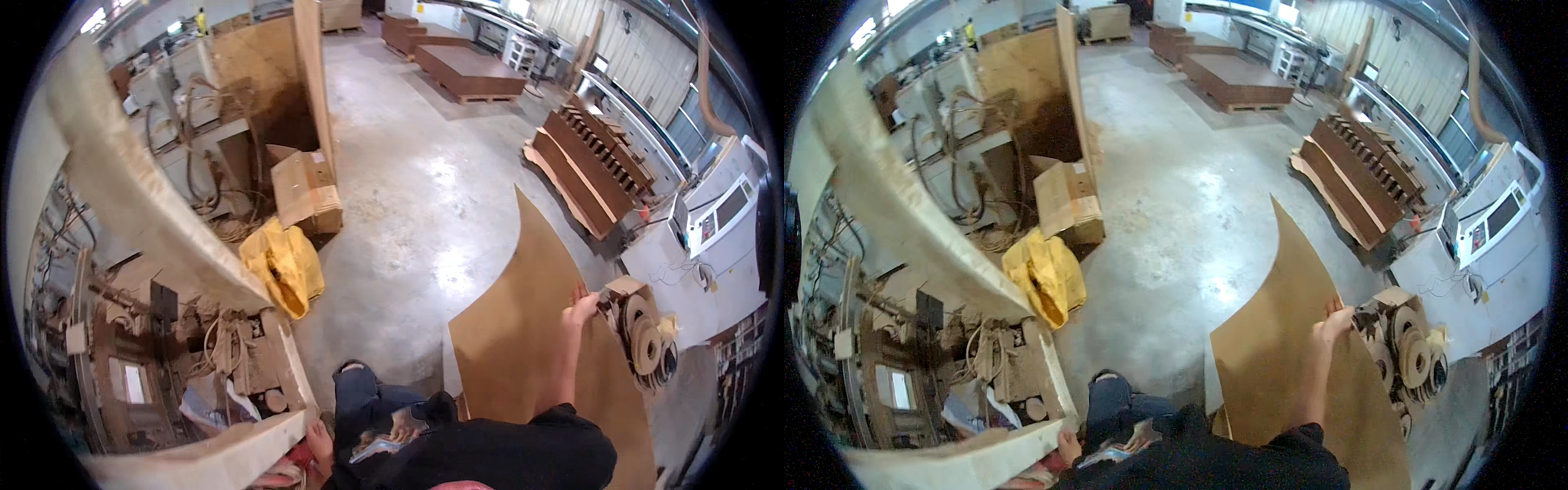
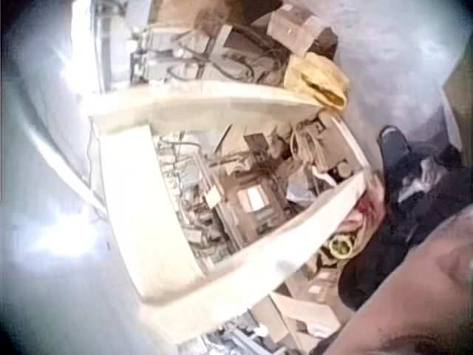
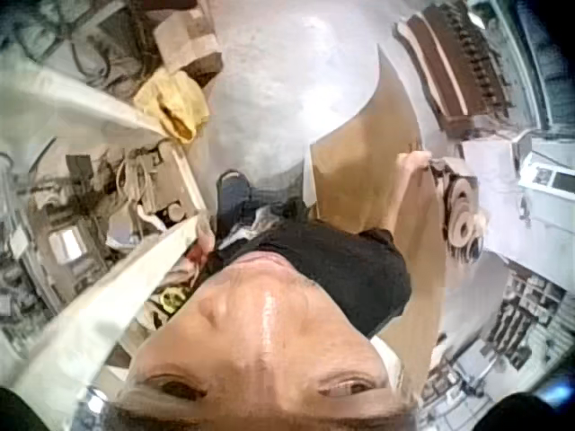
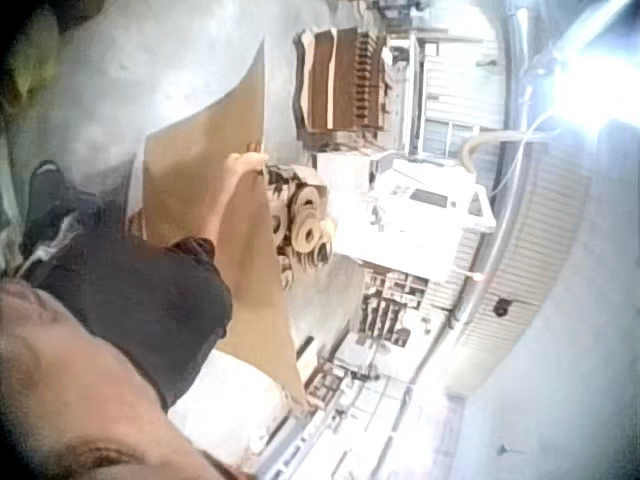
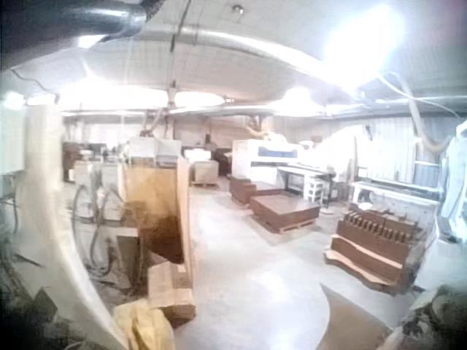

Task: The person carries a large sheet of plywood through a workshop and places it on the floor. They then pick up several rectangular wood panels and arrange them on a perforated metal workbench, using a handheld device to scan or measure the panels.

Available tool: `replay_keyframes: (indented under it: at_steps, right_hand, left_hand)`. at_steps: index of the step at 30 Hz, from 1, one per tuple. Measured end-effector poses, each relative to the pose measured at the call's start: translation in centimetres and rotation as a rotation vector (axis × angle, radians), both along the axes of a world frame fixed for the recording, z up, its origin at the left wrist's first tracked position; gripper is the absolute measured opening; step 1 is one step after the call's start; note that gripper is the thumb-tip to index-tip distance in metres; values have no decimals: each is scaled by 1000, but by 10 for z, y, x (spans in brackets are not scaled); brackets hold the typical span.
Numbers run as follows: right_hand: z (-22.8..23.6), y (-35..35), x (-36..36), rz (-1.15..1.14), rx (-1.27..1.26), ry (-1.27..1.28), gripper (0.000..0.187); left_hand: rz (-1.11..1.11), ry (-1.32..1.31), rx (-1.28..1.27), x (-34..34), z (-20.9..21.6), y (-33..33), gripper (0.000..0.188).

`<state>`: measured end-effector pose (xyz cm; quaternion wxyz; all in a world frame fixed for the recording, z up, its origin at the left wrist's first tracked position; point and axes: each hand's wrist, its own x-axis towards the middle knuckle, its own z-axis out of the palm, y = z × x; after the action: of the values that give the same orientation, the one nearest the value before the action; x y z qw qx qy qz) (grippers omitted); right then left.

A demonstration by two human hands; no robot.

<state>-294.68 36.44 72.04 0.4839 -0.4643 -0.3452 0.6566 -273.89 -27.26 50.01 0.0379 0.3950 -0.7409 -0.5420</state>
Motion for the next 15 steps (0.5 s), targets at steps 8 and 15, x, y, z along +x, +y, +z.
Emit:
replay_keyframes:
  at_steps: [8,15]
  right_hand:
    - [69,50,-177,-112,103,186,47]
    - [124,114,-257,-228,100,118,39]
  left_hand:
    - [-305,-395,179,-260,-60,80,23]
    - [-575,-151,35,-563,-15,99,21]
